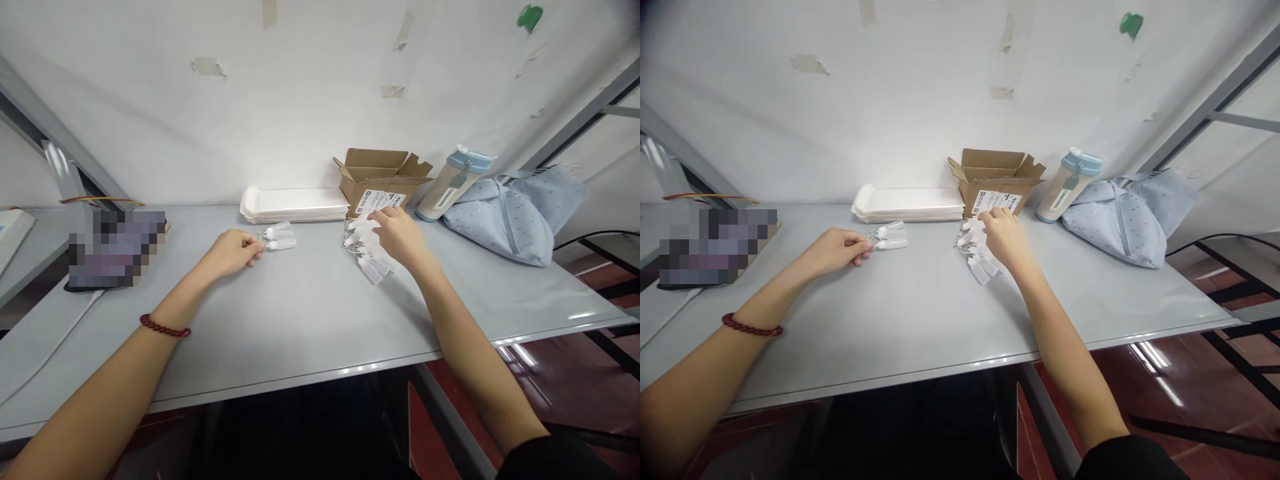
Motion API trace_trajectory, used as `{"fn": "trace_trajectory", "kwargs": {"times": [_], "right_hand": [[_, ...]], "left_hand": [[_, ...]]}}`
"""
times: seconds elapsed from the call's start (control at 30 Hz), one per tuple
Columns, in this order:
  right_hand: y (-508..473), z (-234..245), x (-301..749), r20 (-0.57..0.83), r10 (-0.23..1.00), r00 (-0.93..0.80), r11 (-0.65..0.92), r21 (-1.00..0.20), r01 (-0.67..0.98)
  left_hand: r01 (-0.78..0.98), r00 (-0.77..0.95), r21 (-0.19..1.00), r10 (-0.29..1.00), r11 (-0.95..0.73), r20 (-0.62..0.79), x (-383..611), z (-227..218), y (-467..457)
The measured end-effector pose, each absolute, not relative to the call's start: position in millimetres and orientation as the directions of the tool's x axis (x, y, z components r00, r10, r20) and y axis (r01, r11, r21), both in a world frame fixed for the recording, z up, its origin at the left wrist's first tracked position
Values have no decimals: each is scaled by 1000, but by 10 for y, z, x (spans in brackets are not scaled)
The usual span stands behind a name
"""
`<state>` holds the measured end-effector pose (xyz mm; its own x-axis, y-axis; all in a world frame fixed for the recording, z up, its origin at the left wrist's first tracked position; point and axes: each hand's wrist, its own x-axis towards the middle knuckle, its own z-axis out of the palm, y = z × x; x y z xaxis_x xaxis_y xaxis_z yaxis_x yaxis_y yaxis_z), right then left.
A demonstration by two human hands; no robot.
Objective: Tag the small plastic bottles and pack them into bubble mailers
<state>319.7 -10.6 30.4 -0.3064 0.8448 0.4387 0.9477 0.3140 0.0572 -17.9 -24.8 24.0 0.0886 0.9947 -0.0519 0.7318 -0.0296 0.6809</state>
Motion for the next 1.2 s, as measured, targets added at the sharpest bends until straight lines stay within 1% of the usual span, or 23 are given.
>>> {"fn": "trace_trajectory", "kwargs": {"times": [0.1,0.23,0.33,0.47,0.57,0.67,0.83,0.9,1.0,1.1,1.2], "right_hand": [[-87,279,3246,402,871,-283,299,23,954],[-97,296,3231,342,899,-275,319,-80,944],[-102,309,3222,328,902,-281,335,-120,934],[-102,315,3228,281,910,-305,349,-123,929],[-96,310,3235,231,929,-287,324,-141,935],[-87,299,3237,218,935,-281,316,-144,938],[-80,301,3227,266,916,-300,343,-130,930],[-85,312,3213,296,905,-304,359,-153,921],[-106,323,3158,357,876,-326,421,-234,876],[-148,305,3042,410,833,-373,511,-307,803],[-211,252,2887,424,778,-464,608,-324,725]], "left_hand": [[826,115,556,993,-89,-12,-149,183,-233],[881,84,455,990,-128,116,-163,78,-176],[903,41,415,983,-114,180,-189,3,-122],[920,6,381,978,-86,207,-176,-39,-102],[929,-19,365,977,-62,212,-144,-34,-125],[920,-34,390,980,-45,194,-126,-17,-152],[901,-82,433,975,-17,209,-122,12,-185],[888,-84,458,970,-32,230,-102,29,-208],[856,-73,512,961,-77,266,-26,67,-269],[791,-22,595,966,-141,257,97,107,-355],[647,74,744,985,-165,154,233,131,-441]]}}
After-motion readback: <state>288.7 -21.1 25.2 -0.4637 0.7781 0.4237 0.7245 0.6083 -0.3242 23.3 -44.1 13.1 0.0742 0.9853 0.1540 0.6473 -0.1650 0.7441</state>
